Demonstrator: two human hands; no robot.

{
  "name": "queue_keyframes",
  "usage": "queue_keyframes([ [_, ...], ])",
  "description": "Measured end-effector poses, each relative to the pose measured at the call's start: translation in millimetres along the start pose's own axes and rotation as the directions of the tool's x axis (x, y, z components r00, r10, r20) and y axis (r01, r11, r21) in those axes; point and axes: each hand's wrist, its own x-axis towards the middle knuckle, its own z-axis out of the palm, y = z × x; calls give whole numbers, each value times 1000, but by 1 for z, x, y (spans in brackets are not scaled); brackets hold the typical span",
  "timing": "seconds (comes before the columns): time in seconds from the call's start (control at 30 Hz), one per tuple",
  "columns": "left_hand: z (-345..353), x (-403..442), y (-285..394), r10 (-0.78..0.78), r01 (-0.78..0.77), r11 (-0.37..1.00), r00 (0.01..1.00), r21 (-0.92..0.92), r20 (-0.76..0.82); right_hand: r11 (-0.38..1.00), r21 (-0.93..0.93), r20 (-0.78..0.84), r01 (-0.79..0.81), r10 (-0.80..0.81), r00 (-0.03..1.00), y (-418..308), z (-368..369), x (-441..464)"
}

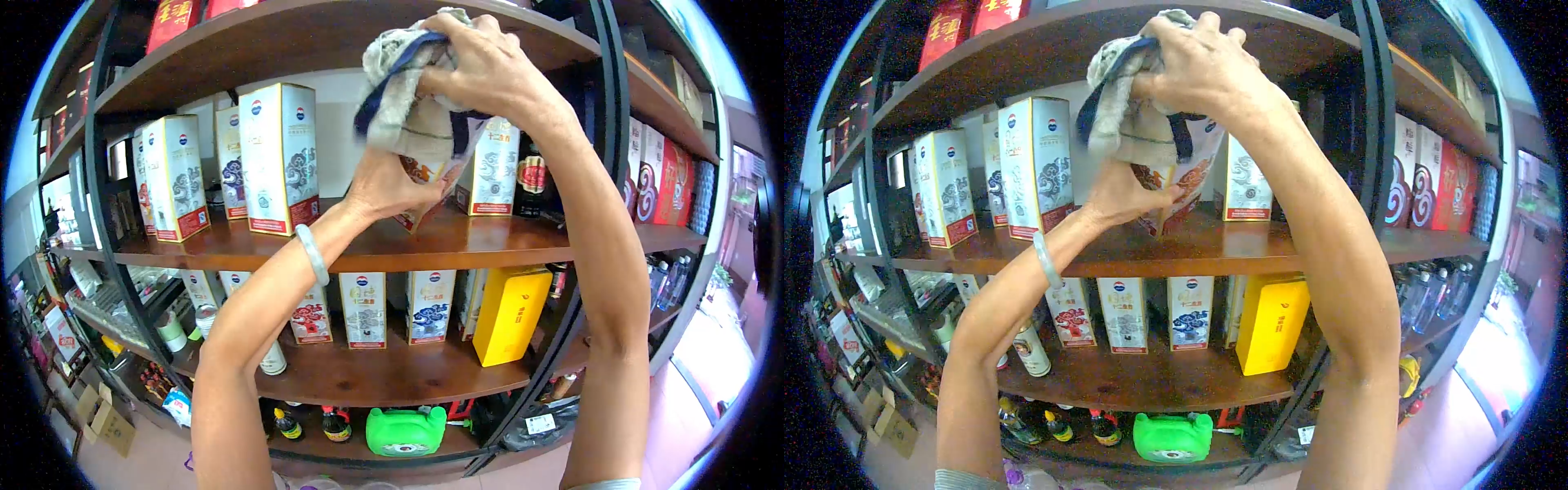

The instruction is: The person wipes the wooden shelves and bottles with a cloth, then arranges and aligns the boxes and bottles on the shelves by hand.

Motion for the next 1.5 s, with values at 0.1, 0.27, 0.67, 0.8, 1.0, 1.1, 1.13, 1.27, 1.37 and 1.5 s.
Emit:
queue_keyframes([
  [0.1,6,-3,-6,-21,23,1000,995,20,-99,995,92,14,35,-36,999,34,18,17],
  [0.27,2,-4,7,-51,38,980,997,-196,-62,967,-10,18,-255,255,967,61,16,13],
  [0.67,5,-7,7,-152,165,982,978,90,-141,470,656,428,-590,413,804,108,10,-60],
  [0.8,-22,-20,-2,-98,170,941,965,293,-244,640,604,337,-475,335,880,109,53,-88],
  [1.0,-64,-32,22,-179,253,948,926,195,-331,980,145,490,134,-189,851,26,117,-121],
  [1.1,-68,-42,21,-182,261,938,932,229,-314,885,460,734,68,-422,533,15,144,-104],
  [1.13,-68,-41,20,-198,282,926,929,251,-313,872,488,747,50,-446,493,15,145,-98],
  [1.27,-64,-40,3,-233,332,884,923,328,-306,606,765,437,218,-737,516,31,205,-93],
  [1.37,-63,-41,-15,-327,391,888,907,242,-266,610,751,418,252,-735,534,39,246,-94],
  [1.5,-58,-39,-12,-354,419,875,896,243,-269,849,389,712,356,-523,469,46,272,-84],
])
